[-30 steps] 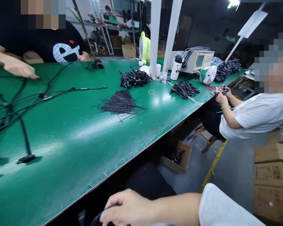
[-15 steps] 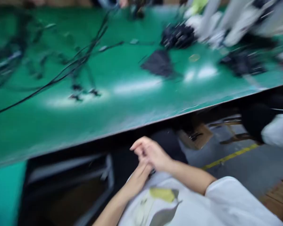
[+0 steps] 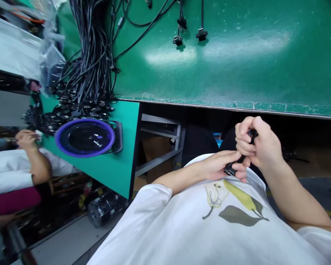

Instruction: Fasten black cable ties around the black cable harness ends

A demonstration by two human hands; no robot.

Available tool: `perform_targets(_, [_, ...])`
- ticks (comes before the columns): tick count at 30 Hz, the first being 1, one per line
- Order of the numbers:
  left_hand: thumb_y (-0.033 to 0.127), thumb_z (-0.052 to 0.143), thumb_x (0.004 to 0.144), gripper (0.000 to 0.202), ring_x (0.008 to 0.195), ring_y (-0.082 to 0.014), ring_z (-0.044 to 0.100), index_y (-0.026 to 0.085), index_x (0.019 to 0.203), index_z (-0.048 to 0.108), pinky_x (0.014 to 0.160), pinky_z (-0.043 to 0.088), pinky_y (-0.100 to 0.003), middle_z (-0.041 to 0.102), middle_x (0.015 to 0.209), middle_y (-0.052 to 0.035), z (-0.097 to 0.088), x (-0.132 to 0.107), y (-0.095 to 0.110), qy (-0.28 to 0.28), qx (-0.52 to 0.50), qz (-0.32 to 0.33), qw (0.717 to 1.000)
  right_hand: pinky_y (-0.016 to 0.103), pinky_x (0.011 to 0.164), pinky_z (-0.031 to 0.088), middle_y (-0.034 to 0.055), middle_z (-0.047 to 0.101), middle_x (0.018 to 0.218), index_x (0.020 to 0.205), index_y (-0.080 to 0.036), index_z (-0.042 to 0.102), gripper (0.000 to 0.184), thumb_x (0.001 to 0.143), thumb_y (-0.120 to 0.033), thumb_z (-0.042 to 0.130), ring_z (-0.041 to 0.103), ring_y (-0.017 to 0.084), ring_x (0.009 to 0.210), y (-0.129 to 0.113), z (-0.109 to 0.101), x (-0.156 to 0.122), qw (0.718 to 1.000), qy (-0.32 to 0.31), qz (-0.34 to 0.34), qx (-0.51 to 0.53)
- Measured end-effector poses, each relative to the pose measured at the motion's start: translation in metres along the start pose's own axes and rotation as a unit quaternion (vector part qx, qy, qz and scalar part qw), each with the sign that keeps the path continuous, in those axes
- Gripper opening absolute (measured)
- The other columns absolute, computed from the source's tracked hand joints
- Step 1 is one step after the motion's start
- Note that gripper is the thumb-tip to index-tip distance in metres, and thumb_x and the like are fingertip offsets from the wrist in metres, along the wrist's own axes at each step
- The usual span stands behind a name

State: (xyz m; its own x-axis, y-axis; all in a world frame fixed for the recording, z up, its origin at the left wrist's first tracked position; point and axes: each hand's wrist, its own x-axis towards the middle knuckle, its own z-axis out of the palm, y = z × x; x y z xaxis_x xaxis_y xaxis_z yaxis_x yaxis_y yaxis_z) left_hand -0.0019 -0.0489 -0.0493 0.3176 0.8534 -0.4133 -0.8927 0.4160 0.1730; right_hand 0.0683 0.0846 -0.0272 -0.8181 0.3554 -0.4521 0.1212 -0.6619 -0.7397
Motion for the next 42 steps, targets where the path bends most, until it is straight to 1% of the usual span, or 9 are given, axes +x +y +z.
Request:
perform_targets(9, [0.045, 0.082, 0.074, 0.044, 0.058, -0.0102, 0.046, 0.008, 0.09, 0.064, 0.07, 0.051, -0.031, 0.038, 0.061, 0.0055, 0.002, 0.013, 0.003, 0.02, -0.038, -0.01, 0.999, 0.018, 0.037, 0.015, -0.0099, 0.026, 0.054, 0.088, -0.022, 0.047, 0.032, 0.091, -0.054, 0.048, 0.014, 0.002, 0.035, -0.007, -0.006, 0.002, 0.999, 0.034, -0.036, -0.009])
perform_targets(14, [0.05, 0.076, 0.078, 0.041, 0.049, -0.0076, 0.036, 0.012, 0.078, 0.06, 0.059, 0.044, -0.027, 0.033, 0.056, 0.0069, 0.011, 0.004, 0.013, 0.092, 0.06, 0.085, 0.99, 0.032, 0.068, 0.052, 0.0066, 0.061, 0.087, 0.108, -0.019, 0.064, 0.042, 0.097, -0.057, 0.048, 0.065, 0.019, 0.075, -0.037, -0.034, -0.01, 0.967, -0.047, -0.147, -0.205])
perform_targets(17, [0.054, 0.065, 0.086, 0.045, 0.051, -0.0089, 0.039, 0.013, 0.069, 0.055, 0.061, 0.043, -0.027, 0.037, 0.055, 0.0049, 0.008, -0.006, 0.028, 0.145, 0.186, 0.157, 0.959, 0.031, 0.084, 0.05, 0.0074, 0.067, 0.098, 0.107, -0.02, 0.069, 0.028, 0.099, -0.041, 0.053, 0.066, 0.018, 0.088, -0.097, -0.086, -0.002, 0.859, 0.095, -0.257, -0.433])
perform_targets(20, [0.057, 0.058, 0.09, 0.048, 0.056, -0.0115, 0.045, 0.014, 0.068, 0.053, 0.063, 0.04, -0.027, 0.041, 0.054, 0.0025, 0.006, -0.01, 0.038, 0.163, 0.27, 0.182, 0.931, 0.031, 0.093, 0.041, 0.0105, 0.066, 0.107, 0.114, -0.016, 0.068, 0.025, 0.1, -0.027, 0.05, 0.061, 0.016, 0.098, -0.17, -0.157, 0.028, 0.655, 0.315, -0.352, -0.59])
perform_targets(21, [0.057, 0.057, 0.09, 0.048, 0.056, -0.0117, 0.045, 0.014, 0.07, 0.054, 0.063, 0.04, -0.027, 0.04, 0.054, 0.0027, 0.006, -0.009, 0.039, 0.162, 0.281, 0.18, 0.929, 0.033, 0.096, 0.038, 0.0159, 0.062, 0.118, 0.121, -0.011, 0.065, 0.031, 0.099, -0.028, 0.053, 0.056, 0.018, 0.108, -0.19, -0.182, 0.041, 0.588, 0.365, -0.347, -0.633])
perform_targets(23, [0.058, 0.056, 0.09, 0.048, 0.055, -0.0112, 0.043, 0.013, 0.072, 0.056, 0.062, 0.039, -0.027, 0.039, 0.054, 0.0036, 0.008, -0.003, 0.037, 0.164, 0.281, 0.172, 0.93, 0.034, 0.09, 0.037, 0.022, 0.059, 0.118, 0.116, -0.002, 0.066, 0.037, 0.095, -0.032, 0.059, 0.053, 0.02, 0.108, -0.219, -0.223, 0.067, 0.525, 0.403, -0.276, -0.697])
perform_targets(27, [0.057, 0.059, 0.089, 0.047, 0.052, -0.0099, 0.04, 0.013, 0.075, 0.059, 0.061, 0.039, -0.027, 0.036, 0.054, 0.0047, 0.01, 0.008, 0.032, 0.162, 0.243, 0.176, 0.94, 0.035, 0.084, 0.034, 0.0192, 0.062, 0.105, 0.098, -0.004, 0.071, 0.029, 0.095, -0.029, 0.057, 0.053, 0.021, 0.097, -0.227, -0.257, 0.092, 0.502, 0.414, -0.257, -0.715])
perform_targets(34, [0.054, 0.064, 0.087, 0.044, 0.05, -0.0082, 0.036, 0.012, 0.078, 0.061, 0.058, 0.04, -0.026, 0.031, 0.055, 0.0066, 0.013, 0.004, 0.035, 0.147, 0.202, 0.189, 0.95, 0.033, 0.084, 0.033, 0.0155, 0.063, 0.104, 0.1, -0.01, 0.072, 0.021, 0.093, -0.028, 0.063, 0.051, 0.02, 0.094, -0.216, -0.255, 0.086, 0.49, 0.385, -0.297, -0.724])
perform_targets(42, [0.057, 0.063, 0.086, 0.045, 0.049, -0.0079, 0.036, 0.013, 0.077, 0.058, 0.058, 0.04, -0.026, 0.031, 0.056, 0.0069, 0.014, -0.009, 0.016, 0.147, 0.195, 0.21, 0.947, 0.036, 0.083, 0.032, 0.0169, 0.059, 0.099, 0.106, -0.011, 0.071, 0.022, 0.096, -0.027, 0.059, 0.049, 0.024, 0.095, -0.213, -0.251, 0.076, 0.467, 0.461, -0.359, -0.664])
